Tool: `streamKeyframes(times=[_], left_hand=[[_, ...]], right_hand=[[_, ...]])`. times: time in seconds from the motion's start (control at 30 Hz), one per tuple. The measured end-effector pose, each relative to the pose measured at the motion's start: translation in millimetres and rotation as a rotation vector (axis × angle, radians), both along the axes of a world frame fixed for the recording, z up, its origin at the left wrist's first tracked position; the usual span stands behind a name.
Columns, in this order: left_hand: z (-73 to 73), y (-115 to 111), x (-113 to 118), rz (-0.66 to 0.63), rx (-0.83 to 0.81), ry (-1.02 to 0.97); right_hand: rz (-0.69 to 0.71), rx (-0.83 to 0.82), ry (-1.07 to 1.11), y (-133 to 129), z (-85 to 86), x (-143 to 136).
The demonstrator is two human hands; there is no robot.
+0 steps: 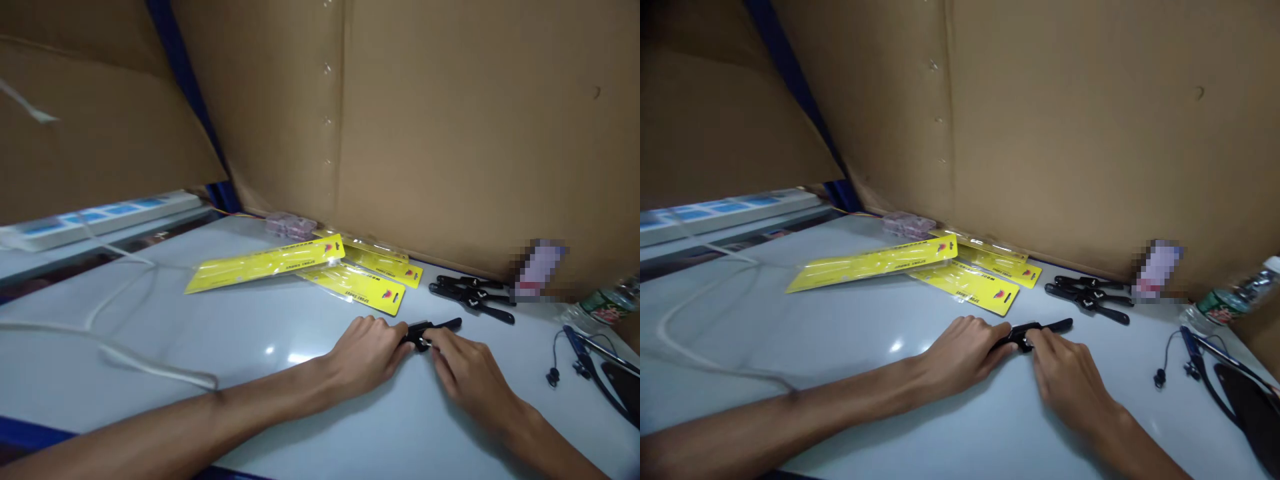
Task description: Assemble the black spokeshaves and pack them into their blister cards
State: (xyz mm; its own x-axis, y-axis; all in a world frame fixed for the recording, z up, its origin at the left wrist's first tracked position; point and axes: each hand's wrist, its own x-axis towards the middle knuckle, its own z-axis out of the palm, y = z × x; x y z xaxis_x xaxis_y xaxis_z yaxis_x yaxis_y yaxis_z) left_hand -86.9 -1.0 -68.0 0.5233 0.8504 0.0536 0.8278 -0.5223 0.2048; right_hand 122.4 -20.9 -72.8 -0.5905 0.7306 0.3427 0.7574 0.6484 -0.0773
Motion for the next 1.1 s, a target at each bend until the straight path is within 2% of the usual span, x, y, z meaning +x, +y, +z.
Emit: streamKeyframes(times=[0.17, 0.33, 0.43, 0.53, 0.6, 0.7, 0.77, 0.87, 1.0, 1.1], left_hand=[[0.6, 0, -2, 0.009, -0.014, 0.018], [1.4, 2, -2, 0.0, -0.055, 0.071], [0.5, 3, -2, 0.017, -0.078, 0.089], [-2.7, 3, -3, 0.015, -0.069, 0.077], [-4.7, 3, -3, 0.001, -0.054, 0.063], [-5.2, 3, -4, -0.007, -0.059, 0.051], [-3.7, 3, -4, -0.004, -0.074, 0.052], [-1.0, 2, -3, 0.0, -0.073, 0.053], [-0.2, 1, -4, -0.011, -0.065, 0.03], [-0.3, 1, -4, -0.007, -0.079, 0.034]], right_hand=[[0.034, -0.001, 0.203, 4, -16.4, 2], [0.134, 0.021, 0.358, 2, -13.8, 0], [0.021, 0.016, 0.455, -1, -10.3, -3], [-0.086, -0.023, 0.406, -1, -10.0, -5], [-0.011, 0.002, 0.387, 0, -10.7, -4], [0.103, 0.058, 0.478, 1, -10.4, -2], [0.065, 0.067, 0.529, 1, -9.1, -2], [-0.009, 0.07, 0.476, -1, -7.3, -5], [0.075, 0.057, 0.468, -1, -6.6, -4], [-0.06, 0.019, 0.535, 0, -7.7, -1]])
